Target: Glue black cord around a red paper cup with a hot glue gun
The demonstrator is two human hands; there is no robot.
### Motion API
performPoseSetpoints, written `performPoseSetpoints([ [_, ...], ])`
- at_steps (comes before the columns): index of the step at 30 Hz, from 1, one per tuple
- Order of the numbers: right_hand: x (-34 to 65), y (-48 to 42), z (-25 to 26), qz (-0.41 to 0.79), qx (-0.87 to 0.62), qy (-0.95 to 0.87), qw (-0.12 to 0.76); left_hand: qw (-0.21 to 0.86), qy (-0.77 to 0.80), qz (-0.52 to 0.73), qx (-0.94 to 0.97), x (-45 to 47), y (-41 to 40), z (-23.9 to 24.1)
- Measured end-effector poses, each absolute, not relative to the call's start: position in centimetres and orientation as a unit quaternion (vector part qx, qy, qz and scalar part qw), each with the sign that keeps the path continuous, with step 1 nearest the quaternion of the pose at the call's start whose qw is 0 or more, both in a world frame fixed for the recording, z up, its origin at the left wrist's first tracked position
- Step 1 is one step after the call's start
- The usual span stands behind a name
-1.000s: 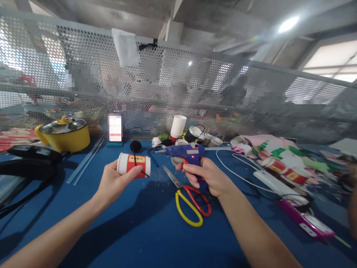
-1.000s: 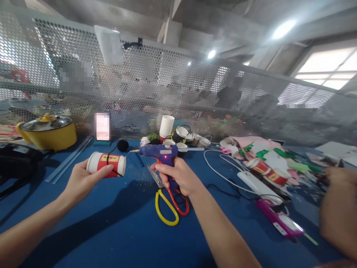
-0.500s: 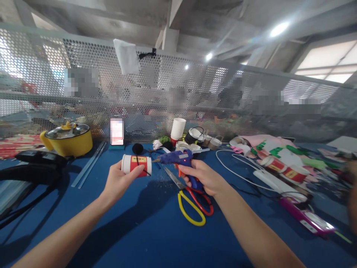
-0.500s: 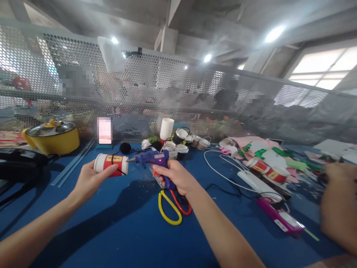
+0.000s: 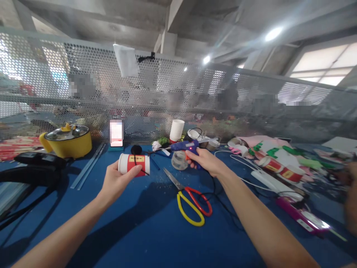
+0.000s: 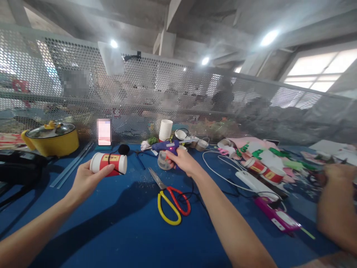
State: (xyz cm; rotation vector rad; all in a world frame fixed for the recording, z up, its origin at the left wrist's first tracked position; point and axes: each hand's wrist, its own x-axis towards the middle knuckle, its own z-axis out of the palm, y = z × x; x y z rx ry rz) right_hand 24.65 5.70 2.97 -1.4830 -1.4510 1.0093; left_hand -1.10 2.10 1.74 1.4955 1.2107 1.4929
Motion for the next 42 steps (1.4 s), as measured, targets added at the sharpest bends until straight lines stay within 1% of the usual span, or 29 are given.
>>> performPoseSetpoints([
  [6, 26.0, 10.1, 2.0, 0.301, -0.681, -0.555, 0.370, 0.369, 0.477, 0.559, 0.569, -1.1, 2.3, 1.6],
  [10, 26.3, 11.6, 1.4, 0.244, -0.725, -0.573, 0.296, 0.376, 0.486, 0.547, 0.568, -1.1, 2.4, 1.7],
  [13, 26.3, 11.6, 2.1, 0.180, -0.747, -0.589, 0.251, 0.381, 0.486, 0.546, 0.566, -1.0, 2.4, 1.7],
  [17, 25.3, 9.4, 4.1, 0.053, -0.748, -0.608, 0.261, 0.373, 0.477, 0.547, 0.578, -0.9, 2.3, 1.7],
  [19, 23.9, 7.6, 4.8, 0.026, -0.704, -0.649, 0.287, 0.359, 0.474, 0.541, 0.595, -0.8, 2.1, 1.6],
  [20, 22.9, 6.7, 5.1, 0.029, -0.642, -0.695, 0.322, 0.349, 0.472, 0.536, 0.608, -0.7, 2.0, 1.5],
  [21, 21.8, 5.9, 5.2, 0.064, -0.571, -0.739, 0.351, 0.335, 0.468, 0.529, 0.624, -0.7, 2.0, 1.4],
  [23, 19.5, 4.6, 5.0, 0.161, -0.462, -0.798, 0.352, 0.297, 0.453, 0.506, 0.671, -0.6, 1.8, 1.0],
  [25, 17.5, 4.0, 4.4, 0.208, -0.399, -0.827, 0.337, 0.236, 0.424, 0.473, 0.735, -0.6, 1.7, 0.6],
  [27, 16.1, 3.8, 3.8, 0.239, -0.382, -0.829, 0.333, 0.155, 0.387, 0.442, 0.794, -0.7, 1.7, 0.2],
  [29, 15.3, 3.8, 3.3, 0.271, -0.395, -0.805, 0.351, 0.083, 0.352, 0.421, 0.832, -0.8, 1.7, 0.0],
  [32, 15.0, 3.8, 2.7, 0.311, -0.412, -0.764, 0.388, 0.030, 0.327, 0.405, 0.853, -0.8, 1.8, -0.2],
  [35, 15.2, 3.6, 2.5, 0.326, -0.413, -0.757, 0.387, 0.016, 0.330, 0.400, 0.855, -0.6, 2.0, -0.3],
  [38, 15.3, 3.5, 2.4, 0.309, -0.424, -0.763, 0.377, 0.027, 0.340, 0.399, 0.851, -0.5, 1.9, -0.3],
  [40, 15.4, 3.5, 2.5, 0.296, -0.434, -0.758, 0.385, 0.069, 0.363, 0.399, 0.839, -0.4, 1.9, -0.1],
  [42, 15.5, 3.5, 2.5, 0.309, -0.433, -0.738, 0.416, 0.153, 0.409, 0.395, 0.809, -0.3, 1.8, 0.2],
])
